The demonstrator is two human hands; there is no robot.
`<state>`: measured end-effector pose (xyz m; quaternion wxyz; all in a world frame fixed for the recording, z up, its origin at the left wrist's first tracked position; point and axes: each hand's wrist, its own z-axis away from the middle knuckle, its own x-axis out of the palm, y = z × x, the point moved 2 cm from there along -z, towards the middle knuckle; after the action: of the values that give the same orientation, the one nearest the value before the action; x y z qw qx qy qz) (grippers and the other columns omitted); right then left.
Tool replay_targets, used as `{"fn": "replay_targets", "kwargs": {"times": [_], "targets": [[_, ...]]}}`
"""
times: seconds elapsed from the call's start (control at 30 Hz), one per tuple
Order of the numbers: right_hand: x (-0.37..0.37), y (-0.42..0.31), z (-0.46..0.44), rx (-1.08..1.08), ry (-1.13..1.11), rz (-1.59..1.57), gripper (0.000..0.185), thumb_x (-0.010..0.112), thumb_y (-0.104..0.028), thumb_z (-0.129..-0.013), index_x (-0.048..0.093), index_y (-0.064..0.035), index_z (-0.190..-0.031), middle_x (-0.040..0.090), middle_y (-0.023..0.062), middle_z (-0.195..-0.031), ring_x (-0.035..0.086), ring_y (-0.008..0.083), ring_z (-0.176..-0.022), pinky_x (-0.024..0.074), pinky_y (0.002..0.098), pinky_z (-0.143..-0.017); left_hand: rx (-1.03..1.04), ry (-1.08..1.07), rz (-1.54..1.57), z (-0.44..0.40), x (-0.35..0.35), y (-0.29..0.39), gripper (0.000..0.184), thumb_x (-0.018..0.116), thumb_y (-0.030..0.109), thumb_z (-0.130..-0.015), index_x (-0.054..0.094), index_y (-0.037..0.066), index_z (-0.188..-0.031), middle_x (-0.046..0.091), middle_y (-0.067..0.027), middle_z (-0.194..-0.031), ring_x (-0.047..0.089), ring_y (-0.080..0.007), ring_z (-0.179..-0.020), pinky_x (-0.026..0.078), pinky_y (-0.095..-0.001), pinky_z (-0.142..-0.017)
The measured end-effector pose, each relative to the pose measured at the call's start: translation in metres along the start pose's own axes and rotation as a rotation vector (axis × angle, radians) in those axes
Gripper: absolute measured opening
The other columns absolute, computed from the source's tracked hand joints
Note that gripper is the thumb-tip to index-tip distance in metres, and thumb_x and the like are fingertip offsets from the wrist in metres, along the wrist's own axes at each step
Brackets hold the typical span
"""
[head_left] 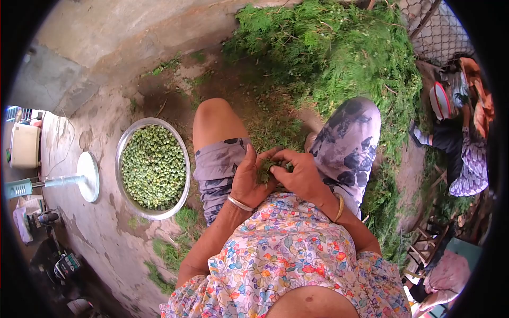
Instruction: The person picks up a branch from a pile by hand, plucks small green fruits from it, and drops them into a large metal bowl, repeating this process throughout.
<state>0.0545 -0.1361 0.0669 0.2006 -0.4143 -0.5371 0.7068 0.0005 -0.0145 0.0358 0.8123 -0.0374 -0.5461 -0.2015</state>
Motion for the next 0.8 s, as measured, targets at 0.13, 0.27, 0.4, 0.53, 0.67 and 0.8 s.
{"fn": "replay_targets", "kwargs": {"times": [0.13,0.27,0.4,0.53,0.67,0.8], "targets": [[-0.018,-0.001,0.0,0.174,0.142,-0.358,0.014,0.062,-0.009,-0.079,0.065,0.0026,-0.086,0.063,0.0015,-0.069,0.057,0.0102,-0.058,0.0454,0.0238,-0.054,0.035,0.036,0.056,-0.001,-0.009,0.003,0.071,0.041,0.057,-0.09,0.047,-0.005,-0.123,0.054,-0.0187,-0.117,0.053,-0.028,-0.109,0.046,-0.0403,-0.094],[-0.025,0.006,0.005,0.393,0.129,-0.655,0.01,0.062,-0.006,-0.079,0.064,0.0027,-0.083,0.062,0.0008,-0.07,0.055,0.0086,-0.06,0.0442,0.0223,-0.054,0.081,0.062,0.093,0.001,-0.002,0.002,0.054,0.05,0.043,-0.092,0.051,-0.003,-0.12,0.058,-0.017,-0.109,0.057,-0.0254,-0.103,0.05,-0.0355,-0.088],[-0.02,0.01,0.007,0.204,0.128,-0.372,0.012,0.064,-0.008,-0.077,0.064,0.0029,-0.083,0.063,0.0029,-0.071,0.057,0.0097,-0.064,0.0454,0.0239,-0.057,0.131,0.123,-0.12,0.002,-0.011,-0.001,0.04,0.057,0.027,-0.091,0.053,-0.002,-0.117,0.059,-0.0143,-0.107,0.057,-0.0208,-0.1,0.052,-0.0305,-0.084],[-0.014,0.009,0.009,0.055,0.083,-0.118,0.014,0.063,-0.007,-0.074,0.063,0.0033,-0.084,0.064,0.0056,-0.072,0.058,0.0107,-0.065,0.0463,0.0255,-0.06,0.167,0.188,-0.305,0.0,-0.012,-0.004,0.026,0.062,0.012,-0.087,0.058,-0.002,-0.109,0.061,-0.0105,-0.096,0.06,-0.0191,-0.086,0.053,-0.0338,-0.078],[-0.018,0.008,0.01,0.176,0.086,-0.332,0.015,0.06,-0.006,-0.074,0.062,0.0038,-0.085,0.063,0.005,-0.071,0.057,0.0095,-0.063,0.0458,0.0246,-0.057,0.144,0.214,-0.224,0.0,-0.011,-0.001,0.021,0.064,0.007,-0.084,0.06,-0.001,-0.103,0.062,-0.0073,-0.083,0.061,-0.0184,-0.071,0.052,-0.032,-0.065],[-0.02,0.011,0.012,0.258,0.043,-0.457,0.016,0.058,-0.006,-0.075,0.061,0.0042,-0.088,0.061,0.0026,-0.07,0.056,0.0074,-0.061,0.0447,0.0227,-0.054,0.151,0.237,-0.329,0.001,-0.009,-0.001,0.018,0.066,0.005,-0.083,0.06,0.001,-0.098,0.061,-0.0056,-0.081,0.059,-0.0161,-0.069,0.049,-0.029,-0.059]]}}
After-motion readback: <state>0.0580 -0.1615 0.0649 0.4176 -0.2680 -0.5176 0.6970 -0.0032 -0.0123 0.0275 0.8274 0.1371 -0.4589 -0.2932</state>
